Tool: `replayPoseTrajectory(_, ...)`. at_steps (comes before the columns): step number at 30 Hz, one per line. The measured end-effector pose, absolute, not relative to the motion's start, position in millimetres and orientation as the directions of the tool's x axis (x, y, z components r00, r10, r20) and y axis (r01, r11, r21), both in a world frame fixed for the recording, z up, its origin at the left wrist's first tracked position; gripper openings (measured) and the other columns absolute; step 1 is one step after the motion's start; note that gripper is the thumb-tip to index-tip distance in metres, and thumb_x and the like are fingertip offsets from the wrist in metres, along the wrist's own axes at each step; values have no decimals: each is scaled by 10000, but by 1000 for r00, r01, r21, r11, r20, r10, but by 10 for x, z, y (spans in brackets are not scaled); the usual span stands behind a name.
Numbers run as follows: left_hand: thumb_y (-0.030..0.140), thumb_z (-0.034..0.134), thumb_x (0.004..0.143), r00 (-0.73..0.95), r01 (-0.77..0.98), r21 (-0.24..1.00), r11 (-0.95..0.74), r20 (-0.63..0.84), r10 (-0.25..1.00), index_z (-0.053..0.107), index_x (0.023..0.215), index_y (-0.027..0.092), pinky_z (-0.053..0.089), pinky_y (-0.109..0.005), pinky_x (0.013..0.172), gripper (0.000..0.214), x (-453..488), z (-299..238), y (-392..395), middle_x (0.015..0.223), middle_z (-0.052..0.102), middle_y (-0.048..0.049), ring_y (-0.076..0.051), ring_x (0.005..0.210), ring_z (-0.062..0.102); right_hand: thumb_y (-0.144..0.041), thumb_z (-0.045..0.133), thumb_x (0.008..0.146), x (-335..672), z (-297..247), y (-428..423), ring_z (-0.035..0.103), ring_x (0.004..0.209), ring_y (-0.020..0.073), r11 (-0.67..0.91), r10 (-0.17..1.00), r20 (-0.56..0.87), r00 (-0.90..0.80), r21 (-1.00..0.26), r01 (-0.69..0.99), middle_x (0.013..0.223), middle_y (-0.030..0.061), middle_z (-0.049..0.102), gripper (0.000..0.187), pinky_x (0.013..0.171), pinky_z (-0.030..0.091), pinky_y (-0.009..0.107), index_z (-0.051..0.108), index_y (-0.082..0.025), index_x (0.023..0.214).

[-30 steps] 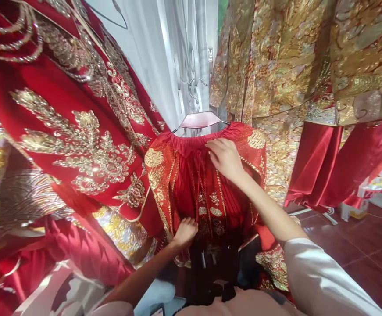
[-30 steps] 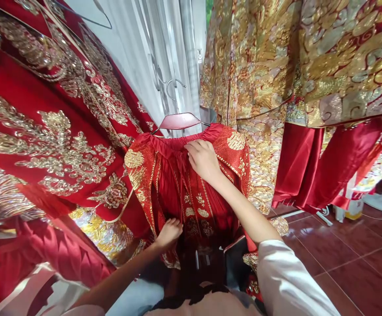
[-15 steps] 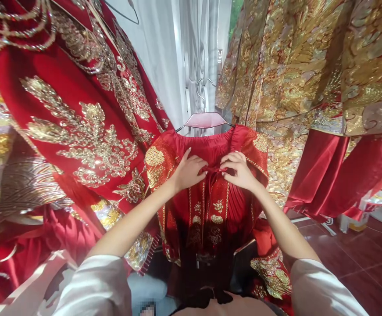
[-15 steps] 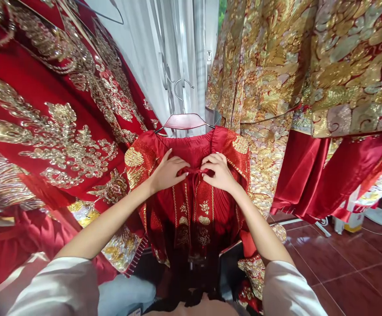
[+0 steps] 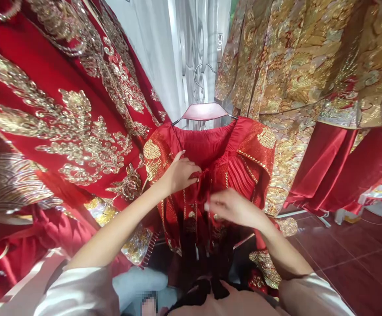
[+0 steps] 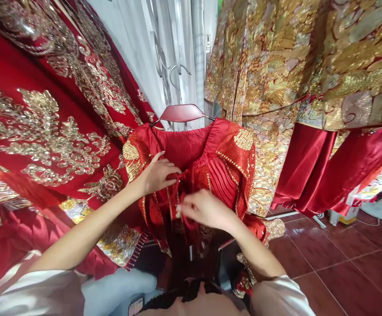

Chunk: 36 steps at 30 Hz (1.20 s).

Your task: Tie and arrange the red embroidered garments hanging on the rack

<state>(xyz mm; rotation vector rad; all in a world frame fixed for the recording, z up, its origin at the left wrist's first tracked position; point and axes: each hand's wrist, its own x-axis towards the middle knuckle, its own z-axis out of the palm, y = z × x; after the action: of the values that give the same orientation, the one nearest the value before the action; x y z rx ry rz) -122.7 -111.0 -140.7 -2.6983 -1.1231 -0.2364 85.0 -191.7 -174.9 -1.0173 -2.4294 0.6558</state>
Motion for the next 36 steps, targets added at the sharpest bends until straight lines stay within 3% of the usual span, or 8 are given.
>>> replayPoseTrajectory(2, 239, 598, 817, 720, 690, -131, -712, 219, 658, 683, 985, 230, 135, -496, 1125, 189, -1214, -1401, -1121, 932, 686, -6, -208, 980, 578, -333, 452, 916, 732, -1854, -1773, 548, 560, 132, 431, 902, 226, -367, -478, 765, 605, 49, 596, 344, 550, 338, 235, 588, -148, 661)
replayPoseTrajectory(4, 232, 580, 829, 734, 673, -104, -733, 219, 643, 684, 979, 237, 123, -495, 1129, 183, -1216, -1393, -1136, 922, 675, 0, -200, 979, 566, -332, 421, 930, 633, -1941, -1661, 586, 588, 150, 367, 928, 251, -274, -507, 780, 674, 75, 643, 342, 598, 373, 250, 616, -143, 722)
replayPoseTrajectory(9, 190, 558, 829, 752, 640, -30, -768, 228, 618, 691, 949, 244, 118, -515, 1132, 187, -1246, -1398, -1151, 898, 661, 3, -191, 978, 554, -332, 498, 879, 464, -2089, -1501, 582, 525, 136, 376, 922, 369, -117, -783, 496, 759, 75, 695, 251, 549, 410, 240, 650, -145, 809)
replayPoseTrajectory(13, 202, 574, 826, 756, 619, 16, -786, 260, 601, 690, 923, 250, 152, -513, 1124, 159, -1260, -1419, -1158, 886, 669, 12, -182, 954, 565, -345, 540, 831, 383, -2132, -1455, 539, 499, 120, 394, 908, 418, 7, -861, 321, 655, 38, 668, 237, 523, 404, 231, 639, -158, 726)
replayPoseTrajectory(20, 127, 520, 833, 716, 666, -164, -728, 416, 561, 687, 883, 240, 207, -472, 1072, 208, -1337, -1433, -1391, 863, 675, 8, -178, 881, 574, -370, 504, 835, 390, -2581, -1580, 362, 455, 83, 386, 917, 394, -61, -838, 386, 485, -36, 433, 341, 494, 286, 218, 465, -183, 553)
replayPoseTrajectory(25, 171, 442, 904, 666, 704, -252, -664, 559, 494, 665, 841, 237, 249, -456, 932, 242, -1583, -1433, -1514, 828, 688, -5, -172, 778, 574, -200, 514, 820, 524, -3361, -1734, 474, 530, 111, 111, 993, 59, -98, -699, 706, 554, -3, 515, 268, 534, 288, 221, 480, -178, 554)
replayPoseTrajectory(29, 240, 456, 915, 584, 765, -300, -570, 696, 418, 651, 913, 257, 260, -445, 867, 195, -1811, -1274, -1531, 872, 701, -19, -195, 796, 586, -93, 591, 729, 802, -3565, -1812, 549, 595, 132, 65, 983, -100, -155, -598, 799, 579, 11, 577, 228, 559, 310, 220, 534, -167, 521)
replayPoseTrajectory(36, 235, 433, 913, 592, 749, -244, -616, 664, 456, 660, 934, 283, 266, -449, 853, 232, -1736, -1253, -1608, 852, 690, -8, -198, 786, 595, -336, 488, 858, 667, -2892, -1808, 500, 489, 113, 242, 970, 224, -100, -821, 517, 585, 8, 605, 260, 517, 356, 217, 652, -174, 738)
